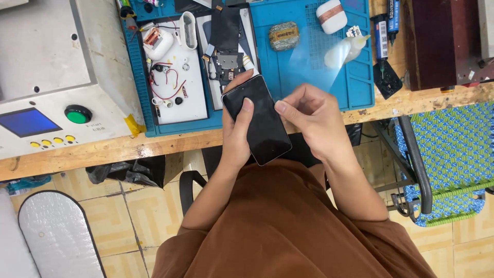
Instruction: Disassembling a smartphone by applying solvent and peeling off the screen or a protective layer.
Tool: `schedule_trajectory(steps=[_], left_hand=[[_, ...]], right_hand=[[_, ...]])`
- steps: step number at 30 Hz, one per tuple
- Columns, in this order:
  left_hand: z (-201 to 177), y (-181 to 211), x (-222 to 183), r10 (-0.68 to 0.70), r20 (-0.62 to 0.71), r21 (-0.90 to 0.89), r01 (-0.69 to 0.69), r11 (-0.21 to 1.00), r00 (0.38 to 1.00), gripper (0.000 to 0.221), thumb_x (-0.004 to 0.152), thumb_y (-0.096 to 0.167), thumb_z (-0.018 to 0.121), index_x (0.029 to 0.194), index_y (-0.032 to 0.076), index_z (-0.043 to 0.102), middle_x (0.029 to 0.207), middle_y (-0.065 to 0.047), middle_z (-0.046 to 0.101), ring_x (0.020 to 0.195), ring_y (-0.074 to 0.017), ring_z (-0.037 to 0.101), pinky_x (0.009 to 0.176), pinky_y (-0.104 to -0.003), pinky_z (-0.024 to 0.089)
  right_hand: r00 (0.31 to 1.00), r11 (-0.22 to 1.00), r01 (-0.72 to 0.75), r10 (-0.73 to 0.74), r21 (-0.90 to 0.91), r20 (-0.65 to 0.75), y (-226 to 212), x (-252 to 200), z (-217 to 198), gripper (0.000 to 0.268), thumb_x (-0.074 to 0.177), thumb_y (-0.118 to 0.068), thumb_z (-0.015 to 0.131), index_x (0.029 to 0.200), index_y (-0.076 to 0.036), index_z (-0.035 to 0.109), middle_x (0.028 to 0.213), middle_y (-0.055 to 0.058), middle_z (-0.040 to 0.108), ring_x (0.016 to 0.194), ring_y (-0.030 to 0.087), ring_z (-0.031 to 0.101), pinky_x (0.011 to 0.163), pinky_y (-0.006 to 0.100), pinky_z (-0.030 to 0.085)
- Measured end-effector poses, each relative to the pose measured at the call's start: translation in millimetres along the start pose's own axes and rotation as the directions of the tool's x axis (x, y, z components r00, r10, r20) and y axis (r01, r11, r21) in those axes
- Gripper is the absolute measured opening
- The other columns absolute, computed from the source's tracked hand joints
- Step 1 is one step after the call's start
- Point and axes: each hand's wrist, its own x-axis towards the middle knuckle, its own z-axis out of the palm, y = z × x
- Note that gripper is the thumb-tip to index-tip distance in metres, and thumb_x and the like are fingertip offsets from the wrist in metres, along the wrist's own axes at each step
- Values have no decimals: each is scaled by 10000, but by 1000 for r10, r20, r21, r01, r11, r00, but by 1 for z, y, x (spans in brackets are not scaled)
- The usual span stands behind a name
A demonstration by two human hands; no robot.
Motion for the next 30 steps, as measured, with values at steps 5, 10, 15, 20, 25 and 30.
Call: schedule_trajectory(steps=[5,10,15,20,25,30], left_hand=[[2,-1,-2,12,-23,124,-9,992,1000,425,1199,425,562,1569,219,530,1550,-34,568,1299,-158,543,1129,-386,495],[4,-3,-4,12,-88,118,-1,993,996,434,1192,419,583,1566,202,544,1518,-46,602,1270,-165,573,1102,-378,554],[12,-5,-9,-16,-113,64,23,998,994,429,1190,416,588,1563,208,555,1529,-46,614,1263,-171,593,1096,-382,566],[17,-2,-10,-6,-129,70,15,997,992,440,1189,412,592,1570,195,553,1551,-53,611,1321,-183,587,1141,-404,559],[18,-4,-15,-11,-154,70,22,997,988,451,1184,421,588,1570,190,544,1563,-69,604,1365,-208,588,1172,-428,541],[16,-4,-12,-25,-133,-43,19,999,991,437,1187,386,592,1567,179,534,1503,-92,638,1225,-215,700,1073,-402,628]], right_hand=[[1000,997,31,-31,-68,5,0,-5,-4,137,992,-62,858,939,17,760,689,132,696,656,107,598,554,230,496],[1000,995,11,-9,-95,17,-4,-7,-9,143,987,-55,871,940,19,758,693,117,699,639,97,594,586,226,486],[1000,998,-16,18,-67,25,-3,-11,-6,132,996,-57,858,938,2,754,704,109,703,649,97,602,597,233,501],[999,998,-3,5,-58,36,0,-9,-8,128,983,-30,859,921,3,752,697,114,694,642,104,600,606,235,503],[999,998,7,-4,-65,44,1,-11,-8,127,983,-19,854,919,16,750,681,116,688,654,117,629,640,238,516],[999,998,16,-13,-61,47,4,-10,-9,132,983,-22,859,924,19,749,685,105,683,664,98,612,645,237,515]])
